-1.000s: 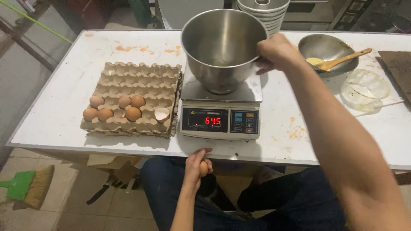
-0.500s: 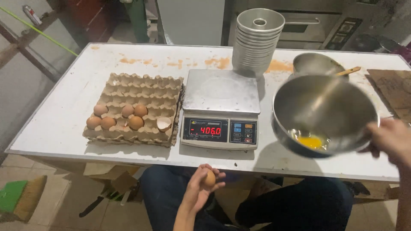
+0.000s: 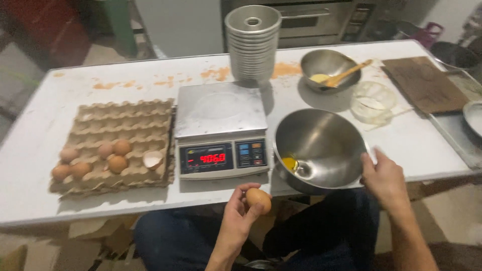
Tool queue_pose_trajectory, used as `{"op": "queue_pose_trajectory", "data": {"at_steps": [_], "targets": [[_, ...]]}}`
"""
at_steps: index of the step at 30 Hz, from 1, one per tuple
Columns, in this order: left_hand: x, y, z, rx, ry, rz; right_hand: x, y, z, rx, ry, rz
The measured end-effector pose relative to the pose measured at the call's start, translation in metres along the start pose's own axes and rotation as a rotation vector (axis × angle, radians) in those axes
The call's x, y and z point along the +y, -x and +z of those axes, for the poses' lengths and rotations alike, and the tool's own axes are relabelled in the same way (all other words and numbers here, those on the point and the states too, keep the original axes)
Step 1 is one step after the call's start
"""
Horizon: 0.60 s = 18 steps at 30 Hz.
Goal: Cracking a large number of eggs into a metal bowl on a digital scale at a steady, efficient pace.
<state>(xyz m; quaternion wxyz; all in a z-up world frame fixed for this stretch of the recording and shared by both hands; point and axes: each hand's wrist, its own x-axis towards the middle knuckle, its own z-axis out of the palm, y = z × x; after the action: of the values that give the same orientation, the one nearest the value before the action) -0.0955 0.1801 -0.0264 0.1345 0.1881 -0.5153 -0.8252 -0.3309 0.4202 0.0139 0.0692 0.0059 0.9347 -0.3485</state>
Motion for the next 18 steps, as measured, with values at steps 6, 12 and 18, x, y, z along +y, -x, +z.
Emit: {"op": "queue_pose_trajectory", "data": {"at_steps": [6,12,18], "targets": [[0.010,-0.011,0.055,-0.045,-0.075,0.036,-0.022,0.107,-0.005,0.038,0.069,-0.821],[0.021,-0.016,0.097,-0.183,-0.409,0.096,-0.030,0.113,0.009,-0.201,-0.132,-1.125],[0.025,-0.018,0.069,-0.207,-0.479,0.200,0.010,0.029,-0.019,-0.039,-0.035,-0.803]]}}
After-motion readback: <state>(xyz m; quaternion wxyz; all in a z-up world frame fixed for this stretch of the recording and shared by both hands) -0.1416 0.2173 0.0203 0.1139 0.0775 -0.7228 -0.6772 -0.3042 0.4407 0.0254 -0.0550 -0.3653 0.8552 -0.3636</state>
